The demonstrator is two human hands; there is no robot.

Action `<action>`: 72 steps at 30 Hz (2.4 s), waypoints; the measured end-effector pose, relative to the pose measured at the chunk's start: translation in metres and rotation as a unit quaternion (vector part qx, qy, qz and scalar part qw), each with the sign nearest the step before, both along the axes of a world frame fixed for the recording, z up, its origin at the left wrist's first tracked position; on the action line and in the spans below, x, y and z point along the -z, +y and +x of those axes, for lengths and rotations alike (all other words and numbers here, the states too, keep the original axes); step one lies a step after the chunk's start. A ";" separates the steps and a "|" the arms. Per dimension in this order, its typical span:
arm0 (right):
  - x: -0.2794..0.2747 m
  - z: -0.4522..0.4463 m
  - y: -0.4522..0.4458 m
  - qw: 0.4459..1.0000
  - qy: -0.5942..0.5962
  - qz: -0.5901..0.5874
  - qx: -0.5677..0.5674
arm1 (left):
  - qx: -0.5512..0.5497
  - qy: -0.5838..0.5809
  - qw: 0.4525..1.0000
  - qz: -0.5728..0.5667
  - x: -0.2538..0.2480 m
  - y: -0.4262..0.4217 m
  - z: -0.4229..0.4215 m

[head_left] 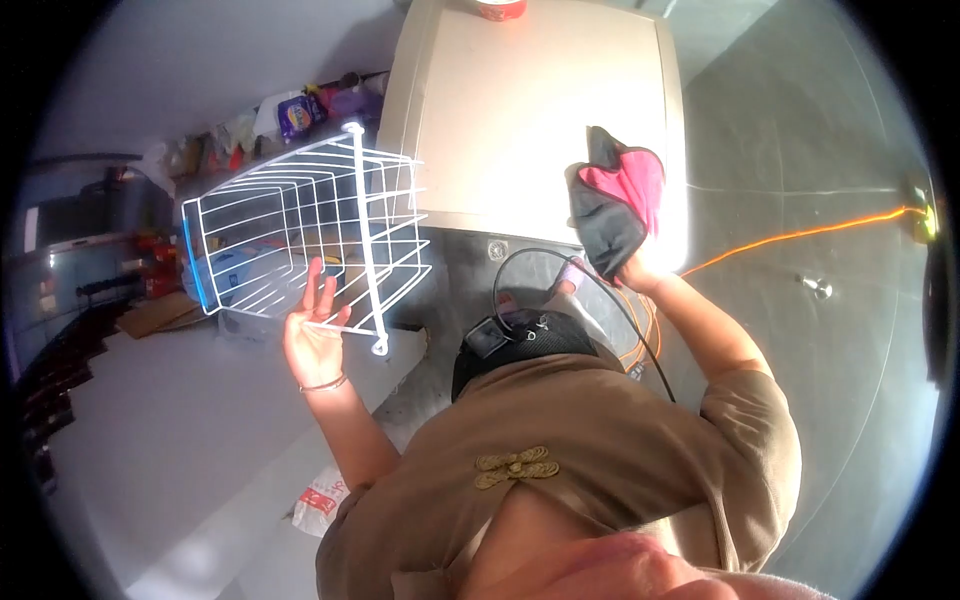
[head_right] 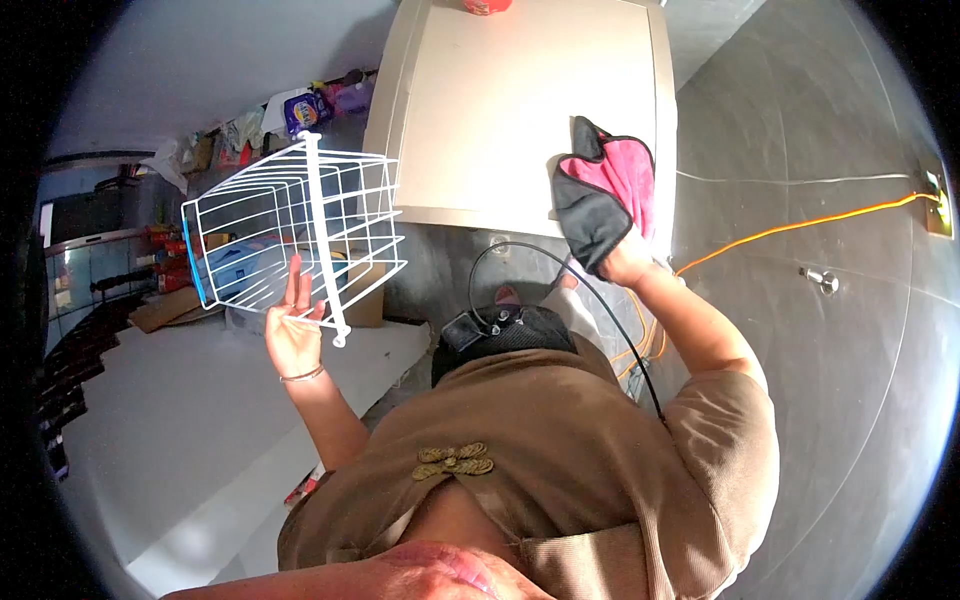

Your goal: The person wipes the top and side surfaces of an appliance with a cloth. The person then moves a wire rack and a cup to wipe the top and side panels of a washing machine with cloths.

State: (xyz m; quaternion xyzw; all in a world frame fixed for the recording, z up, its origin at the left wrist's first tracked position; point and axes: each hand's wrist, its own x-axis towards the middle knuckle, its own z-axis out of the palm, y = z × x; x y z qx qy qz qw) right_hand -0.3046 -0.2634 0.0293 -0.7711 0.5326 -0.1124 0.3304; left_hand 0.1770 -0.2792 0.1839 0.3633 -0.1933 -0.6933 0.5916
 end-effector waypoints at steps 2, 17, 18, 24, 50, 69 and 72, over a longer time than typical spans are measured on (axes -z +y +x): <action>-0.002 -0.005 -0.011 1.000 0.020 0.002 0.007 | -0.002 0.004 1.000 -0.002 0.001 0.003 0.002; 0.105 -0.038 -0.301 0.879 0.272 -0.152 0.362 | -0.061 -0.032 0.996 0.053 -0.020 0.005 -0.025; 0.088 -0.023 -0.298 0.899 0.249 -0.088 0.348 | -0.050 -0.031 0.997 0.047 -0.021 0.004 -0.026; 0.074 0.074 -0.272 0.931 0.294 -0.112 0.186 | -0.063 -0.029 0.996 0.055 -0.024 0.003 -0.027; 0.075 0.125 -0.320 0.960 0.256 -0.110 0.006 | -0.090 0.039 0.994 0.042 -0.010 0.005 -0.027; 0.095 0.182 -0.359 0.960 0.205 -0.116 0.152 | -0.210 0.022 0.975 0.062 0.021 0.028 -0.041; 0.074 0.195 -0.301 0.976 0.155 -0.111 0.103 | -0.207 0.011 0.976 0.074 0.013 0.023 -0.043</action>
